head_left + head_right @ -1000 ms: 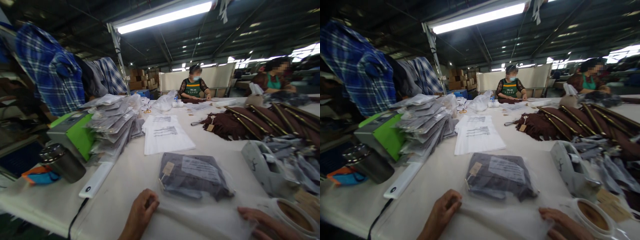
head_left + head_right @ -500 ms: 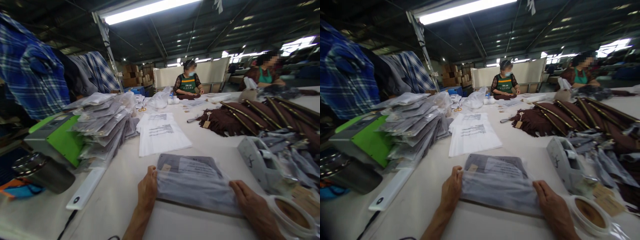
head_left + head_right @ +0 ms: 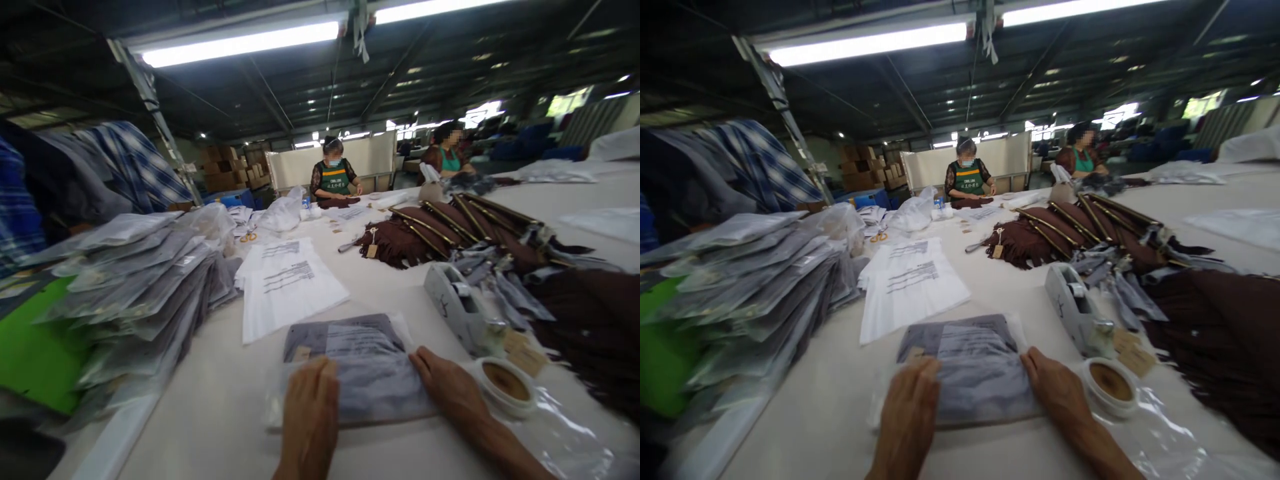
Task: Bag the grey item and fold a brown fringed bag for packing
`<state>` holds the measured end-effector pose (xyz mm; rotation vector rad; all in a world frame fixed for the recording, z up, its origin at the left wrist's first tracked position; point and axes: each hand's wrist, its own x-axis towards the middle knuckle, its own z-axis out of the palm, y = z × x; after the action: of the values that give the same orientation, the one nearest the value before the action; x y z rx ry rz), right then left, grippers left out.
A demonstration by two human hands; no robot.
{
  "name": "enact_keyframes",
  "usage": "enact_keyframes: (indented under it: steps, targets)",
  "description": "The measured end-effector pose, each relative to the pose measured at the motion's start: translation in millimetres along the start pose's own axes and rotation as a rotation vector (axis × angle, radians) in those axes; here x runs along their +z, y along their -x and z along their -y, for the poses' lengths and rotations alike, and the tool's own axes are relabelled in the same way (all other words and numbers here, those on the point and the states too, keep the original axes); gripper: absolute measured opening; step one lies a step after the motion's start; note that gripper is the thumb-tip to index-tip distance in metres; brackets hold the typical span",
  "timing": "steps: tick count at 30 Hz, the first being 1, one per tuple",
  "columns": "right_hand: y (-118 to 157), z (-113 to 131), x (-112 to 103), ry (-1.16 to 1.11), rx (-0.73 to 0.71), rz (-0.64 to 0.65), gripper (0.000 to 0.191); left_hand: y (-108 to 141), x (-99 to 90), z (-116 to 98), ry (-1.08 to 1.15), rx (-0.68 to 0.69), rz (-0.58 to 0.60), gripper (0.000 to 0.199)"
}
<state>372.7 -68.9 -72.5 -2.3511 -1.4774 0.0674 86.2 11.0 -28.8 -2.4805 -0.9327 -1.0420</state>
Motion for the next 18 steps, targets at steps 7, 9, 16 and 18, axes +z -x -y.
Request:
enact_keyframes:
  steps: [7, 9, 16, 18]
  targets:
    - [6.6, -4.1, -32.3, -0.047, -0.028, -0.088, 0.026, 19.9, 51.7, -51.3, -0.105, 0.214, 0.115, 0.07]
    - [17.5, 4.7, -40.2, -0.079, -0.149, -0.182, 0.033, 27.3, 61.3, -46.6, -0.09, 0.175, 0.132, 0.075]
    - [30.1, 3.8, -31.9, -0.1, -0.497, -0.126, 0.038, 39.8, 87.4, -34.3, -0.087, 0.229, 0.053, 0.072]
    - [20.8, -25.7, -48.8, -0.149, -0.275, -0.19, 0.03, 43.0, 98.6, -33.8, -0.105, 0.205, -0.012, 0.059]
